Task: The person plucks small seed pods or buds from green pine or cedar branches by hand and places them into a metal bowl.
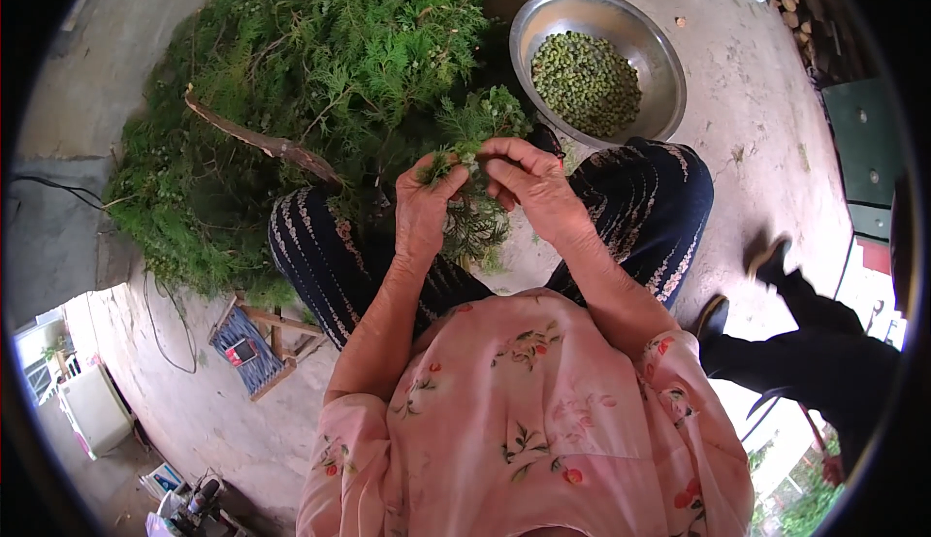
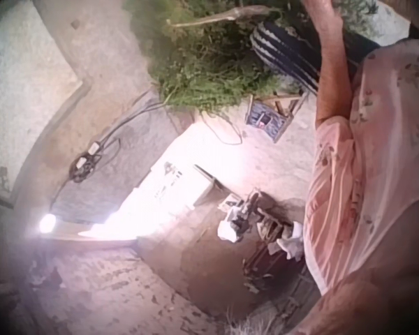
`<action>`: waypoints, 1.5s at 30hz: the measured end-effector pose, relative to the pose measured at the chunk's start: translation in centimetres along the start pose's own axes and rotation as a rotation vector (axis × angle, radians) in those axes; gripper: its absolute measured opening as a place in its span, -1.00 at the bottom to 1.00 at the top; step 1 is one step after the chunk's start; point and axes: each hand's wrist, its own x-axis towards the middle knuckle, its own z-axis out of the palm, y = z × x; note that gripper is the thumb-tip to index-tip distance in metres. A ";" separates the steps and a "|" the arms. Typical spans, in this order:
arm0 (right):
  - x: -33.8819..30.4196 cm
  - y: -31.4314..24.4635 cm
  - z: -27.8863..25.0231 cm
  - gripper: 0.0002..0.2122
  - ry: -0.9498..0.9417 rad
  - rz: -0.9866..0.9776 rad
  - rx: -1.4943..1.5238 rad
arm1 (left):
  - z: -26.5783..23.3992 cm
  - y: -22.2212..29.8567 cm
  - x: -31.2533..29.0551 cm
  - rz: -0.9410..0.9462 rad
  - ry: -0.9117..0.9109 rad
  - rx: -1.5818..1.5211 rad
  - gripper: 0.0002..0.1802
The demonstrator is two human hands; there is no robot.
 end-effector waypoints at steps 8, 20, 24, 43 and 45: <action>0.6 0.7 0.7 -0.78 0.044 -0.240 -0.256 | 0.2 -0.3 0.3 0.154 -0.070 0.246 -0.87; 1.0 1.5 0.2 -0.82 0.055 -0.053 0.045 | 0.1 0.6 -0.2 0.141 -0.080 0.231 -0.84; 1.3 1.6 0.3 -0.84 0.041 0.073 0.270 | -0.5 1.0 -0.1 -0.004 -0.079 0.090 -0.83; 3.3 -6.4 -9.5 -0.82 0.439 -0.223 0.646 | -0.9 -0.3 0.4 0.039 0.015 -0.134 -0.83; 4.1 -7.4 -11.9 -0.81 0.491 -0.321 0.640 | -0.5 0.5 -0.2 0.010 -0.017 -0.147 -0.76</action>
